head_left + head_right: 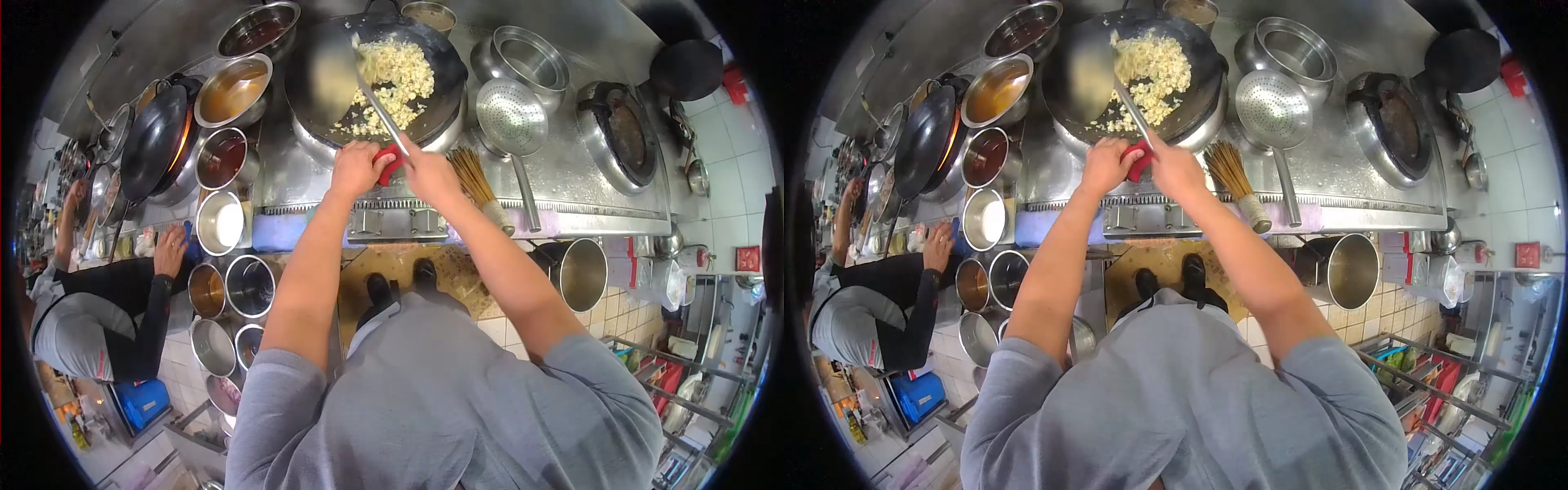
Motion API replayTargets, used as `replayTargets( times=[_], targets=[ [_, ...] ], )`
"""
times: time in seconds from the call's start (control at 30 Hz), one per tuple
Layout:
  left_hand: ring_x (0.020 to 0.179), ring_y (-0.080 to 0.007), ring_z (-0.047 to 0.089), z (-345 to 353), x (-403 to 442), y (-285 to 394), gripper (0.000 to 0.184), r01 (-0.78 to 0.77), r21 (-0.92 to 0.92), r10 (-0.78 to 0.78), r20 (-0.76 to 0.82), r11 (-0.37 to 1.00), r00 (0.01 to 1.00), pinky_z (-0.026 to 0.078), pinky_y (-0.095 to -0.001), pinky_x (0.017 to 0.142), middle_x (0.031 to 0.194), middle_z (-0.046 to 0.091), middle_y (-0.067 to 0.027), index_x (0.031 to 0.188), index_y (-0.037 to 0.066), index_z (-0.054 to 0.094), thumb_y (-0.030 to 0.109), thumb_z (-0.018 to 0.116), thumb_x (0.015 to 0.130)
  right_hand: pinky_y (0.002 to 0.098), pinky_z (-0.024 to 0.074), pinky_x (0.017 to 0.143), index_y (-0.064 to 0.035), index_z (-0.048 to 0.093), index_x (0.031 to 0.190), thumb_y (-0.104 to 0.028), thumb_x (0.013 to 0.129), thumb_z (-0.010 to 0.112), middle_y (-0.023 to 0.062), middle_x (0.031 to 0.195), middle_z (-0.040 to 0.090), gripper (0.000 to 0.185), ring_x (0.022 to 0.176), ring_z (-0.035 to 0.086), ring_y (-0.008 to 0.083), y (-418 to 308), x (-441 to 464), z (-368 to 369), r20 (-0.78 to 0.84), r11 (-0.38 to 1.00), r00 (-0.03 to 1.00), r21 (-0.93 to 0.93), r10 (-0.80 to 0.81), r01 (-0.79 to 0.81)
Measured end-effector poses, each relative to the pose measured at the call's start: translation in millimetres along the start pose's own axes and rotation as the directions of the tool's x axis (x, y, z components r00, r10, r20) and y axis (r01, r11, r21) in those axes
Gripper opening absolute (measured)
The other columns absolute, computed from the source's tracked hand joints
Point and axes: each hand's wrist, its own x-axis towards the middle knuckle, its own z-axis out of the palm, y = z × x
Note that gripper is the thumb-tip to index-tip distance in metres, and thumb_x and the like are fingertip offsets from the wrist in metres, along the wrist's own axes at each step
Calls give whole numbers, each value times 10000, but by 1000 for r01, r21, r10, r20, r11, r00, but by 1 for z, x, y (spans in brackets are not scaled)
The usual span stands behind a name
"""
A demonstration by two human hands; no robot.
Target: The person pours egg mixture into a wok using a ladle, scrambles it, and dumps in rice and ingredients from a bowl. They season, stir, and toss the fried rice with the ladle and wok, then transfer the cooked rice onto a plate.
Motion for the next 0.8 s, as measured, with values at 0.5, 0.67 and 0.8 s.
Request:
replayTargets(
  times=[0.5,0.67,0.8],
  targets=[
    [879,-324,610,-20,-7,19,369,-15,1,15,117,1000,993,405,-440,813,849,656,-118,855,89,651,437,546,922,460,493,795,-236,407,1436,-177,895,581,246,934,653,571,857,630,411,24,-54,-27,163,986,974,26,159,-165],
    [875,-333,614,1,-2,7,380,-146,-45,145,-28,988,989,391,-487,820,856,663,-134,839,93,643,445,527,924,422,485,719,-191,436,1417,-95,870,583,183,847,659,574,778,634,365,7,-140,-138,150,983,981,119,122,-140],
    [694,-314,633,-20,-22,62,393,-32,-52,39,150,998,988,387,-522,839,667,645,-106,801,107,646,428,486,962,434,496,722,-140,435,1411,-52,814,590,181,851,661,623,792,637,380,-43,-194,-266,277,965,937,-210,212,-157]
  ],
)
